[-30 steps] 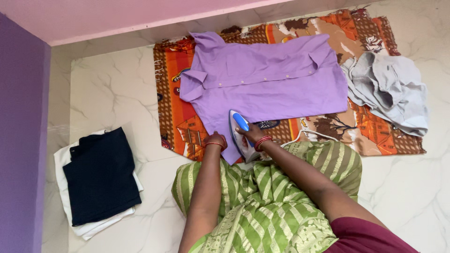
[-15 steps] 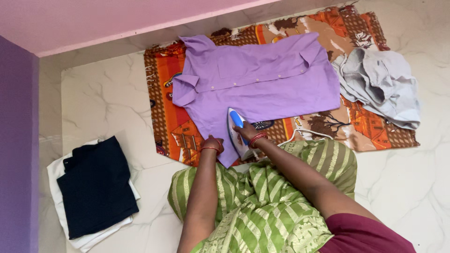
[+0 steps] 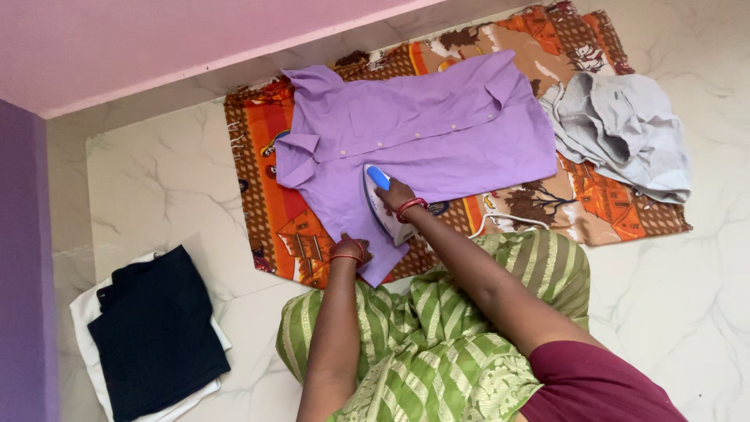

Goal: The person irons a purple shirt laid out on a patterned mat on the floor. They use a handheld iron to smooth the front, sleeves, and collar, then fold the shirt and place it on a stack of other folded clothes.

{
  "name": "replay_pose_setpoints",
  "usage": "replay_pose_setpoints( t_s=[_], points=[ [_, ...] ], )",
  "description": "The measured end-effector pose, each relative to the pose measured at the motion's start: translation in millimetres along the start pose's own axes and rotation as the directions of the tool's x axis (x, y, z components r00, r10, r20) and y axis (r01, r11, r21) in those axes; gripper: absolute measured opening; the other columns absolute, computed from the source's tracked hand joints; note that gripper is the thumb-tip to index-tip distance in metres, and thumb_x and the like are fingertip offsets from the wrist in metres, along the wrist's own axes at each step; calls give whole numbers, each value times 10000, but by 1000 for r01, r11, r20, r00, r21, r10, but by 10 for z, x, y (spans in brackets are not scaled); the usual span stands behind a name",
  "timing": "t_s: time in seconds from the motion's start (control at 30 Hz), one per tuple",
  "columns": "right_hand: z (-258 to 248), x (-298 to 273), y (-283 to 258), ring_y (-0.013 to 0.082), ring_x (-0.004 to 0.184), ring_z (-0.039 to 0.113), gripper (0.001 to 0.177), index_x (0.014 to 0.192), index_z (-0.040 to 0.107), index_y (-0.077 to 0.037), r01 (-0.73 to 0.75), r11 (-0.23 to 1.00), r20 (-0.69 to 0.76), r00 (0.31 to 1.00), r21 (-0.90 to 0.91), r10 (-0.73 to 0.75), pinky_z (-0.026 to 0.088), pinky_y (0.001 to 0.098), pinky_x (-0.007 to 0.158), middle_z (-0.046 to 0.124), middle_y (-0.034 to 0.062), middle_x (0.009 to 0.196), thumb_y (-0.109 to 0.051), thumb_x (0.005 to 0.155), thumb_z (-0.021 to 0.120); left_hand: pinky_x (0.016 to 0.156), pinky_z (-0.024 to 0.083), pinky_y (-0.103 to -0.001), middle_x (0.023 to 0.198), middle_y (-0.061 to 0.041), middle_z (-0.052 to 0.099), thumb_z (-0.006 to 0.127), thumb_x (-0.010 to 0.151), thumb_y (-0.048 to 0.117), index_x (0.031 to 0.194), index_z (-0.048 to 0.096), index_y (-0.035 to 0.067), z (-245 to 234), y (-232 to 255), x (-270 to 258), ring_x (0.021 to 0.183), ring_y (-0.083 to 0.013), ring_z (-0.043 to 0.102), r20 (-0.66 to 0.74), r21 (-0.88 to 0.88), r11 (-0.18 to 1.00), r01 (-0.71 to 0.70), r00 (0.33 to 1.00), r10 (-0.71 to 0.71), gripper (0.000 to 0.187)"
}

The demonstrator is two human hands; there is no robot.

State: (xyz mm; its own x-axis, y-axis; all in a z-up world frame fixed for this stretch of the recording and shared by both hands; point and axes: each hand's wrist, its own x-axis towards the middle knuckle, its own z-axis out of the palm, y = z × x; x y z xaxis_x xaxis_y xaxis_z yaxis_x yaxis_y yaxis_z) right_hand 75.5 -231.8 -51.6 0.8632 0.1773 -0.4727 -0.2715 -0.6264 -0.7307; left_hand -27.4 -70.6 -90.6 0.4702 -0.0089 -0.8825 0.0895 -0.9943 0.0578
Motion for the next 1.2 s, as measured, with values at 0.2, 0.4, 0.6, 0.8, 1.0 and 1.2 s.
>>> replay_pose_setpoints(
  t_s=[0.2,0.4,0.6,0.8,1.0,1.2],
  points=[
    [-162,114,53,252,567,720,489,1162,596,53,-35,998,-39,999,57,37,579,399,590,716,136,721,-377,933,637,1209,321,-566,1658,-254,230,546,986,540,1540,452,225,66,-94,171,1476,-489,363,-70,15,994,-109,992,110,645],
    [-431,9,243,256,577,728,543,1252,522,37,-77,994,-86,993,81,84,585,400,598,727,141,756,-388,930,627,1221,322,-539,1583,-173,443,524,981,558,1506,490,192,121,-174,321,1455,-463,405,-112,96,980,-177,976,187,641],
    [-792,-111,654,250,566,718,524,1220,561,37,-103,977,-153,979,184,132,587,403,585,720,146,754,-386,919,633,1186,396,-537,1626,-245,332,577,937,576,1511,493,263,80,-200,236,1458,-452,416,-142,-23,995,-97,985,93,659],
    [-1159,-232,967,239,555,711,506,1184,602,38,-143,968,-195,963,204,184,585,394,581,720,130,743,-395,923,625,1173,385,-570,1632,-285,279,597,936,600,1532,433,225,18,-173,121,1466,-490,361,-150,-23,996,-84,985,80,724],
    [-1206,-333,960,241,568,719,541,1236,540,44,-172,963,-233,947,207,219,586,391,588,726,138,751,-387,918,625,1213,355,-536,1575,-218,454,598,917,591,1505,468,165,-14,-147,47,1499,-475,334,-186,14,986,-165,969,164,737],
    [-1186,-489,999,243,557,712,553,1228,554,67,-161,961,-225,951,227,212,589,385,567,720,144,742,-385,916,621,1203,355,-495,1583,-238,372,658,895,591,1549,402,198,-22,-153,46,1479,-435,345,-215,-76,988,-137,969,118,805]
  ],
)
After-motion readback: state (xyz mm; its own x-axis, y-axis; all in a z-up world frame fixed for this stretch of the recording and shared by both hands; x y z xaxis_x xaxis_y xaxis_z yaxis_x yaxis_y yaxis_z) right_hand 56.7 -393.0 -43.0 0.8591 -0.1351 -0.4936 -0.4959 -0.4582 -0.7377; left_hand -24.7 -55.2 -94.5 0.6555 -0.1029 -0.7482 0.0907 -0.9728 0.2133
